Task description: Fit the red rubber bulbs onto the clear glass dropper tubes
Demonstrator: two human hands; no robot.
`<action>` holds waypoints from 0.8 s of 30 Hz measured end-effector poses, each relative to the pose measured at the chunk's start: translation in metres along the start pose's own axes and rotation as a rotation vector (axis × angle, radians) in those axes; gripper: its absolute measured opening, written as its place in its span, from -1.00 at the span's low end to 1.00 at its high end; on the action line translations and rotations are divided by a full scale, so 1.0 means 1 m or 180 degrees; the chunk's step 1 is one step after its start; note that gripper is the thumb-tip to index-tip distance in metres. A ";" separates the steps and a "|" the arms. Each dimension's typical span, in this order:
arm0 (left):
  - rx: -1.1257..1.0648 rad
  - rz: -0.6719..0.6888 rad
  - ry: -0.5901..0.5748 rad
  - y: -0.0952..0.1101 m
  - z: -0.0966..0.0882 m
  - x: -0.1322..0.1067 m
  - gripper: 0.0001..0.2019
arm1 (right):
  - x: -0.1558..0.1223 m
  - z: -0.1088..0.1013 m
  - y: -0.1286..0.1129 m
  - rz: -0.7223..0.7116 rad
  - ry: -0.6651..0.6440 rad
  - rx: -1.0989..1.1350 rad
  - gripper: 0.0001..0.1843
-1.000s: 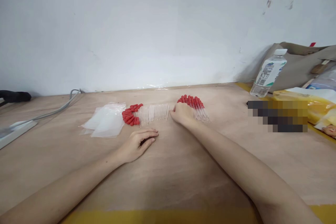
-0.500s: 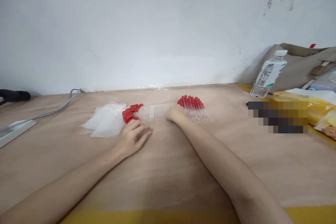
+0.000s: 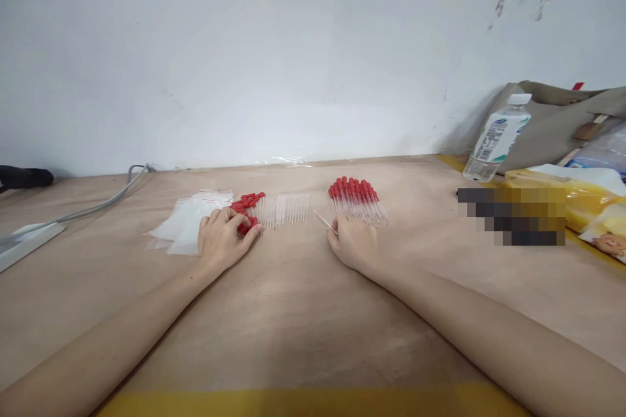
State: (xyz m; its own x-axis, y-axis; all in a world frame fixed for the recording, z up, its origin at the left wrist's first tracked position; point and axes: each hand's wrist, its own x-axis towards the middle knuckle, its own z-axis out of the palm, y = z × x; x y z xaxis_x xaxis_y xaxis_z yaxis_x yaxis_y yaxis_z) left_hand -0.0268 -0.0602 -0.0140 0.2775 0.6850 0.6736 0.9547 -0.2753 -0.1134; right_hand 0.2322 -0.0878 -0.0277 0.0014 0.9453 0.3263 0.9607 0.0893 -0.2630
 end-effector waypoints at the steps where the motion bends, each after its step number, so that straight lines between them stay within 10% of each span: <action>1: -0.0016 -0.0007 0.0015 0.000 0.000 0.000 -0.70 | -0.002 -0.001 0.002 -0.0038 0.0027 0.0029 -0.79; 10: -0.0780 0.0111 0.0283 0.007 -0.010 -0.005 -0.79 | -0.002 0.003 0.011 -0.0513 0.0410 0.0858 -0.78; 16: -0.1917 0.0755 -0.0597 0.022 -0.017 -0.016 -0.86 | -0.002 0.005 0.015 -0.1006 0.0630 0.1188 -0.77; 24: -0.1946 0.1016 -0.0791 0.030 -0.010 -0.011 -0.76 | -0.005 0.004 0.011 -0.1533 0.0360 0.1293 -0.79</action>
State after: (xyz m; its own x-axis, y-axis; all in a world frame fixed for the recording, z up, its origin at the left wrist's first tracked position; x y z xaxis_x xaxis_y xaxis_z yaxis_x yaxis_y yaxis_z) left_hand -0.0019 -0.0827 -0.0178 0.6178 0.6212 0.4821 0.6126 -0.7646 0.2002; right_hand 0.2418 -0.0903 -0.0355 -0.3536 0.7325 0.5817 0.6791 0.6287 -0.3789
